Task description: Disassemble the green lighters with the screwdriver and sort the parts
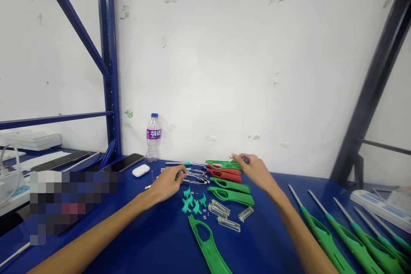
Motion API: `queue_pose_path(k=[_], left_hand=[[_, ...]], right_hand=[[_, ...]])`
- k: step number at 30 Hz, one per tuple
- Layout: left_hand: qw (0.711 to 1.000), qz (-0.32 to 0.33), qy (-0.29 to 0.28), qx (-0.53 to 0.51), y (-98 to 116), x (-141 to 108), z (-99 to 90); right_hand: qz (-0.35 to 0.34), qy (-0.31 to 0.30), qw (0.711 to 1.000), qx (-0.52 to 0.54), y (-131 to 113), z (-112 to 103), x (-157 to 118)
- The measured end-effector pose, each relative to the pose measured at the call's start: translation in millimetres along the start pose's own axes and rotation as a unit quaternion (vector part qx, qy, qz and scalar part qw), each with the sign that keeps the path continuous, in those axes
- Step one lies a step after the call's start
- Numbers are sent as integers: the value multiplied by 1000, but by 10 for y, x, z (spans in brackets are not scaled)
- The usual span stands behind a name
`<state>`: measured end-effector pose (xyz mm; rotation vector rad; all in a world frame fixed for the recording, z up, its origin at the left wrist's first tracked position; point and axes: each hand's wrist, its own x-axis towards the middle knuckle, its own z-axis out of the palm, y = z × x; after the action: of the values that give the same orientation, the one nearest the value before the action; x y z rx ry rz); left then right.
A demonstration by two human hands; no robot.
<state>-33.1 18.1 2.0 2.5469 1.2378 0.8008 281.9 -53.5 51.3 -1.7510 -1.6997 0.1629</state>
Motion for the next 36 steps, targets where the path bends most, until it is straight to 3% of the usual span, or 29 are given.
queue_pose_path(k=[11,25,31,36], left_hand=[[994,75,-62,53,-140,-46,118],[989,101,-22,110,-189,-60,260],[988,111,7,110,-39,-95,206],[986,122,78,85,141,-144,162]], right_hand=[[16,1,999,-36,-88,37,-42],[53,17,997,-52,-176,52,-85],[83,30,995,-49,-166,63,-62],[52,0,999,4,-279,91,-107]])
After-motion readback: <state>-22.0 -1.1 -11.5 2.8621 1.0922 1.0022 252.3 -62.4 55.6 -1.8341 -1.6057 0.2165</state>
